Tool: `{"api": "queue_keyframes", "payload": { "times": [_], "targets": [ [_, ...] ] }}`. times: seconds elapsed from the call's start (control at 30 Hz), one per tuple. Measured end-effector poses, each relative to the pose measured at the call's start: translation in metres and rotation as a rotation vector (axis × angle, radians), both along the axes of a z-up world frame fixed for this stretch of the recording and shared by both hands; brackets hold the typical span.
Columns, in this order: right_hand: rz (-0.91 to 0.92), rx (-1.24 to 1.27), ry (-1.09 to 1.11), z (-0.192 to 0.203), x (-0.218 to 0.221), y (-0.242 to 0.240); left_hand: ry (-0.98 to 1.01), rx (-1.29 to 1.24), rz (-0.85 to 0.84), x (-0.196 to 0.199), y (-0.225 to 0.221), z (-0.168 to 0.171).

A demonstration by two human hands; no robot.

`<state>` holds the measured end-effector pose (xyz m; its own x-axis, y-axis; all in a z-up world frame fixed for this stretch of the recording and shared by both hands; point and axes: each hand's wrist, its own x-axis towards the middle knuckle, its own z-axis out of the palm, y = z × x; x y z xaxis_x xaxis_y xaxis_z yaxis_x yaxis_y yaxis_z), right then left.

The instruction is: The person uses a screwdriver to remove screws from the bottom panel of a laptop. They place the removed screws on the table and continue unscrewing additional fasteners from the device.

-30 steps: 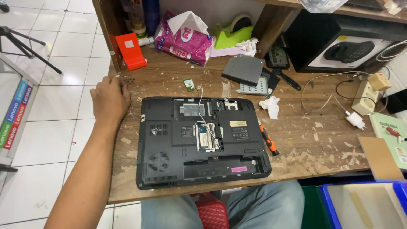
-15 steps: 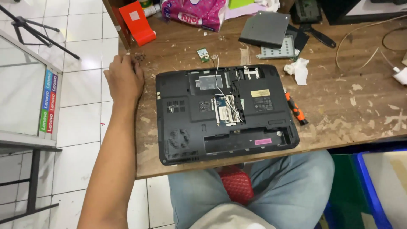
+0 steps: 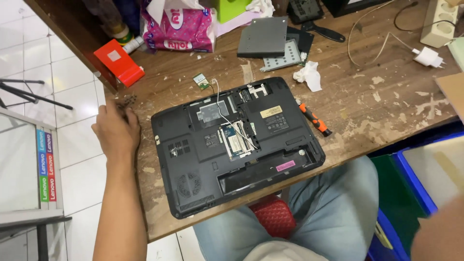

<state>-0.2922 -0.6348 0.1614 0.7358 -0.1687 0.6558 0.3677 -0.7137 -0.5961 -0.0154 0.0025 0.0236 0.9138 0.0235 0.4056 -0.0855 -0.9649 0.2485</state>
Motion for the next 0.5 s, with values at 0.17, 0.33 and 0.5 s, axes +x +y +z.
{"api": "queue_keyframes", "payload": {
  "times": [0.17,0.33,0.5],
  "targets": [
    [-0.038,-0.011,0.071,-0.048,0.050,0.078,-0.015,-0.193,-0.058,-0.014,-0.015,0.028],
    [-0.078,-0.124,0.227,-0.088,0.075,0.086,-0.122,-0.359,-0.102,-0.027,-0.017,0.045],
    [-0.100,-0.054,0.447,-0.097,0.083,0.092,-0.449,-0.423,-0.189,-0.051,-0.029,0.075]
  ]
}}
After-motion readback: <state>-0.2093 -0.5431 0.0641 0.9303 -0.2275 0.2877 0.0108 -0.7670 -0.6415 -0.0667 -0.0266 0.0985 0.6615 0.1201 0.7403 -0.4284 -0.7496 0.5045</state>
